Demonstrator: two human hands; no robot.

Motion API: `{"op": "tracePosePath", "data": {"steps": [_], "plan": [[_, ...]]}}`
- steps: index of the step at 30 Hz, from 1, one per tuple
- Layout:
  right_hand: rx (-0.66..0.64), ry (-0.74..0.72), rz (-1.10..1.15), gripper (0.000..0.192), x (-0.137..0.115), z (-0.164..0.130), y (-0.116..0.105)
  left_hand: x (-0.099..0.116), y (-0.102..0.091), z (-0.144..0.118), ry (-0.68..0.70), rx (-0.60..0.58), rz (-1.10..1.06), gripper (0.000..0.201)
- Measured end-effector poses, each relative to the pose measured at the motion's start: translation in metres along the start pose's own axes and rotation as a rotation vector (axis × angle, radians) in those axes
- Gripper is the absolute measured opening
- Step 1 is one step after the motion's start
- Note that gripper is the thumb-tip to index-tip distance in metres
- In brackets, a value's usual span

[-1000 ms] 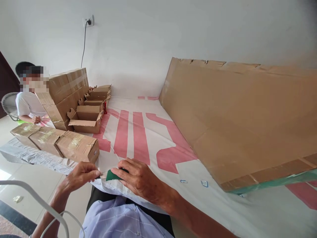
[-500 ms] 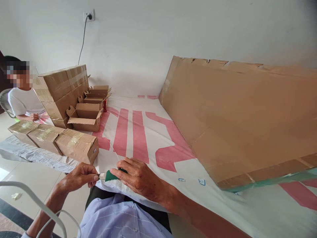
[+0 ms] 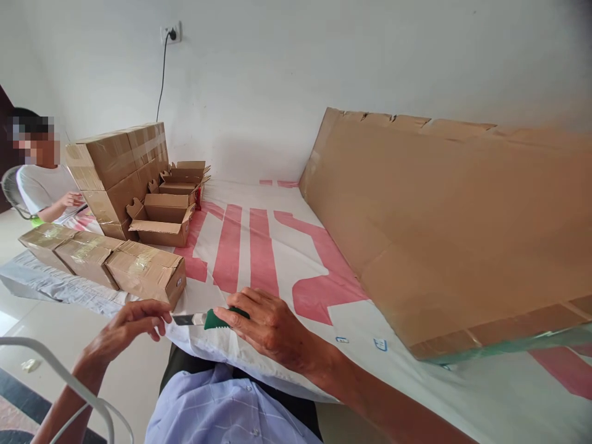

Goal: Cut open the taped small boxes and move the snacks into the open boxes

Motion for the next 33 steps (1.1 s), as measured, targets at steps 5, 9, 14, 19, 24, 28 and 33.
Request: {"op": "tracePosePath", "data": {"steps": [5, 9, 14, 19, 24, 28, 33], "plan": [[0.070, 0.015, 0.027, 0.028, 0.004, 0.001, -0.006, -0.012, -0.018, -0.008, 0.011, 0.180, 0.046, 0.054], [0.060, 0.014, 0.042, 0.026, 0.001, 0.003, -0.003, -0.028, -0.010, -0.006, -0.014, 0.235, 0.177, 0.066], [0.043, 0.012, 0.048, 0.025, 0.000, 0.005, 0.002, -0.035, 0.001, -0.012, 0.010, 0.247, 0.339, 0.070], [0.005, -0.023, 0.068, 0.026, -0.004, 0.010, 0.010, -0.028, -0.003, -0.018, 0.031, 0.300, 0.435, 0.077], [-0.052, -0.082, 0.114, 0.024, -0.016, 0.018, 0.028, -0.019, -0.002, -0.021, 0.036, 0.198, 0.303, 0.072], [-0.055, -0.133, 0.123, 0.023, -0.023, 0.024, 0.041, -0.026, 0.008, -0.021, -0.083, 0.014, 0.159, 0.068], [-0.050, -0.166, 0.140, 0.025, -0.025, 0.027, 0.048, -0.035, 0.013, -0.023, -0.066, -0.025, 0.134, 0.063]]}}
Point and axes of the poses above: each hand's wrist, its own z-axis towards the middle knuckle, its own y-axis out of the palm, x = y × z, the point moved 2 cm from there along z, towards the middle knuckle, and after that the axes turned 3 degrees about y, right-handed, at the moved point
